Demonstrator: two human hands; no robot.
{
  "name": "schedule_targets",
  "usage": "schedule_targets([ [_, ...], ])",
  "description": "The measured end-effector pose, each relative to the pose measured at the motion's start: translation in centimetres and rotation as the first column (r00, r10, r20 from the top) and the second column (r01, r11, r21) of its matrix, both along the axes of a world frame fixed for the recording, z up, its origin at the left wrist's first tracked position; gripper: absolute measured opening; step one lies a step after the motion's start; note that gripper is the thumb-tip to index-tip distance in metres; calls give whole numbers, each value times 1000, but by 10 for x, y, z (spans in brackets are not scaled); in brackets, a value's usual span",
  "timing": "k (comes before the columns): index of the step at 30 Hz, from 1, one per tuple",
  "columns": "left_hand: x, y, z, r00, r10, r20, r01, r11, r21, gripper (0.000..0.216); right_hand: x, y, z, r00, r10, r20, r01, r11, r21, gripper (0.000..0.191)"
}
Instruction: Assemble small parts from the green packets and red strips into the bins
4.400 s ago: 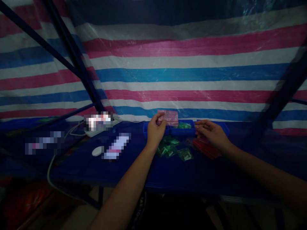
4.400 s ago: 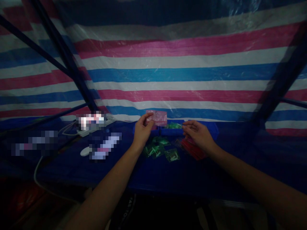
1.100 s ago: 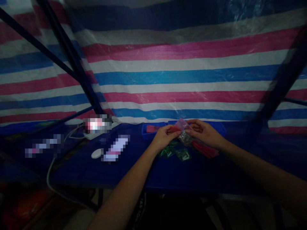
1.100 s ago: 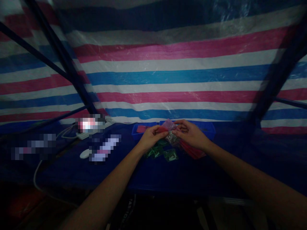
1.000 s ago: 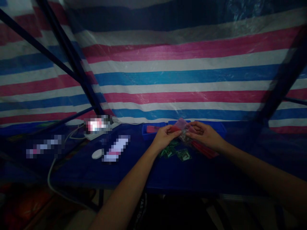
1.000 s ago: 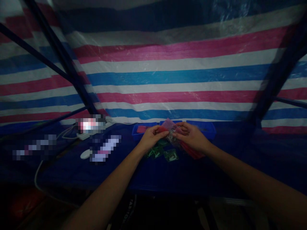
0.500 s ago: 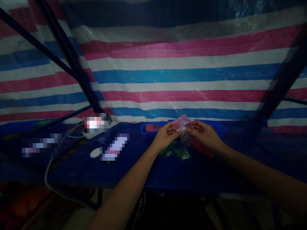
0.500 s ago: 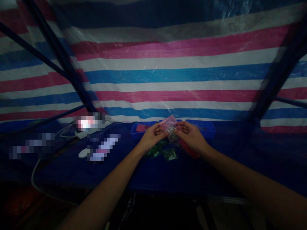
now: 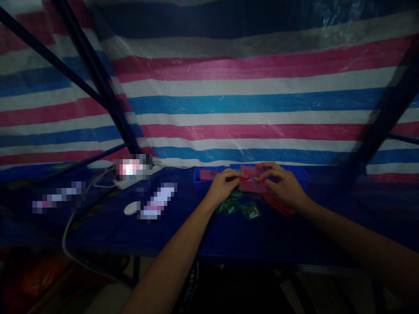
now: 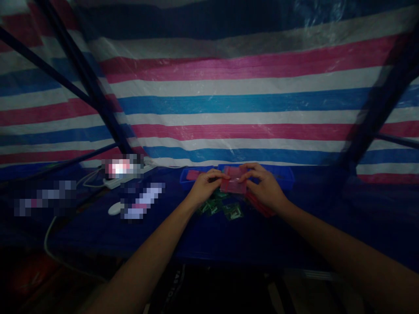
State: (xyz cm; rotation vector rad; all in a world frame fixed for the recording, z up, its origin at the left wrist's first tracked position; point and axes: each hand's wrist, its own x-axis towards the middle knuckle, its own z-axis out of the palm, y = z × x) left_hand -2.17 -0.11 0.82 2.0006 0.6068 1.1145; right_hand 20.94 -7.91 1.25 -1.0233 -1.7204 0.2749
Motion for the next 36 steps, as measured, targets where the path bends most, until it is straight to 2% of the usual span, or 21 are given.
schedule_targets([
  [2, 2, -1, -2, 998, -39, 41, 45, 988, -149, 24, -1, -2, 1, 997, -40, 62, 38, 999, 27, 18],
  [5, 5, -5, -1, 987, -63, 149, 115, 922, -371, 27, -4, -4, 3, 988, -73, 135, 64, 995, 74, 21],
  [7, 5, -7, 1, 977, -46, 206, 130, 900, -417, 29, -5, -5, 3, 982, -72, 176, 56, 994, 92, 26],
  [9, 4, -9, 4, 982, -5, 188, 73, 930, -359, 30, -6, -6, 4, 978, -58, 201, 37, 994, 105, 31],
  [12, 3, -10, 7, 989, 72, 129, -48, 983, -174, 37, -6, -7, 5, 981, -67, 184, 43, 990, 132, 31],
  [16, 2, -15, 9, 983, 160, 91, -157, 987, -36, 49, -5, -7, 7, 983, -122, 137, 101, 983, 151, 27],
  [22, 0, -20, 13, 983, 169, 71, -168, 986, -23, 50, -8, -8, 5, 991, -102, 84, 91, 988, 129, 27],
  [25, 1, -24, 15, 994, 94, 57, -91, 995, -49, 50, -13, -8, 2, 999, -13, -31, 12, 999, -34, 35],
  [27, 3, -26, 17, 999, 24, 41, -22, 997, -67, 49, -16, -7, -1, 989, 64, -134, -87, 981, -171, 44],
  [30, 5, -27, 16, 999, -9, 31, 10, 999, -46, 48, -18, -6, -4, 964, 117, -239, -182, 944, -274, 39],
  [33, 6, -25, 14, 992, 100, 75, -103, 994, 29, 52, -16, -4, -6, 965, 75, -251, -147, 947, -284, 28],
  [36, 7, -23, 11, 971, 222, 92, -227, 973, 51, 51, -13, -4, -5, 970, -70, -233, 11, 969, -247, 24],
])
